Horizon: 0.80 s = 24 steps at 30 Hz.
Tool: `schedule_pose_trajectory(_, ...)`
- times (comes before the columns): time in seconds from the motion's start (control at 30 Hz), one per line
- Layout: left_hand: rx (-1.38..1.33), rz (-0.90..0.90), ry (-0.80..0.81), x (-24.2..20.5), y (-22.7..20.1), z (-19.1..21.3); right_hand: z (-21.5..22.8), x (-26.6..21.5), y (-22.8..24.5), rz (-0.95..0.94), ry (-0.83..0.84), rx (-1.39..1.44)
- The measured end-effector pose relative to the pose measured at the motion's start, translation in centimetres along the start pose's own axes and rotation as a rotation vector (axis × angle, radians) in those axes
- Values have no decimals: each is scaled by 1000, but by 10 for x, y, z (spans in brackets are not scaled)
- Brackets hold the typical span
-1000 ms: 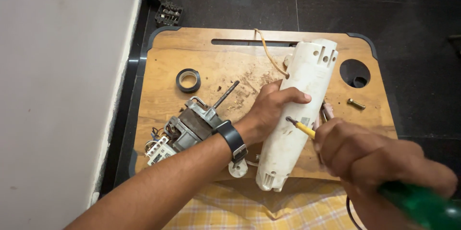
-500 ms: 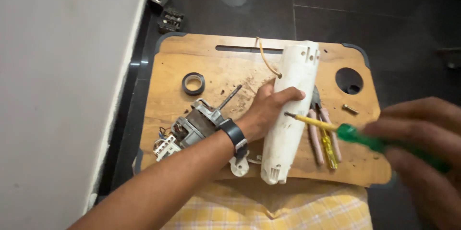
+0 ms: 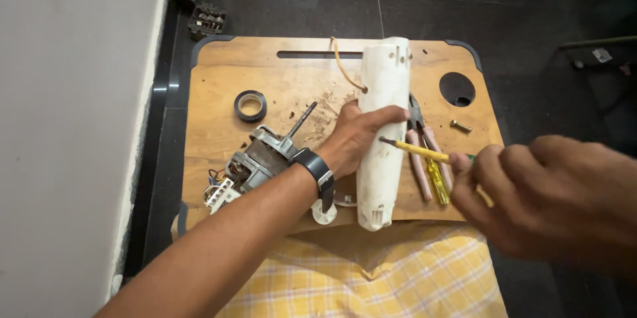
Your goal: Dismantle the motor housing of a wall fan and inspect the internal motor.
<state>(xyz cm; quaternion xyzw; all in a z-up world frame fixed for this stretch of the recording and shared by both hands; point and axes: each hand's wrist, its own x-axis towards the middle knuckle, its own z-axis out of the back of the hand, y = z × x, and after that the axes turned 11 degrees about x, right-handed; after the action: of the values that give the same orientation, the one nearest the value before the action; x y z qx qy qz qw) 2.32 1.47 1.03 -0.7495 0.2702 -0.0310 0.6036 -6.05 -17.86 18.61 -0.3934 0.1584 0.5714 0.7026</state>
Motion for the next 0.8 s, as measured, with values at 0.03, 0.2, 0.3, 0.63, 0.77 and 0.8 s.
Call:
schedule_pose_trajectory(0.03, 1, 4, 6, -1, 0, -1, 4, 2, 3, -3, 3, 6)
schedule_pose_trajectory(0.2, -32, -34, -17, -2, -2, -4, 18, 7, 14, -306, -89, 261)
schedule_pose_trajectory(0.3, -51, -69, -36, -5, -1, -6, 60, 15, 11, -649, 290, 715)
schedule_pose_trajectory(0.63, -52, -91, -111, -8, -2, -13, 24, 2, -6, -1508, 87, 1834)
schedule_pose_trajectory(0.77, -32, -97, -108, -8, 2, -15, -23, -20, 12, -884, -157, 749)
schedule_pose_trajectory(0.8, -44, -93, -103, -10, 0, -17, -31, -27, 17, -617, -198, 357)
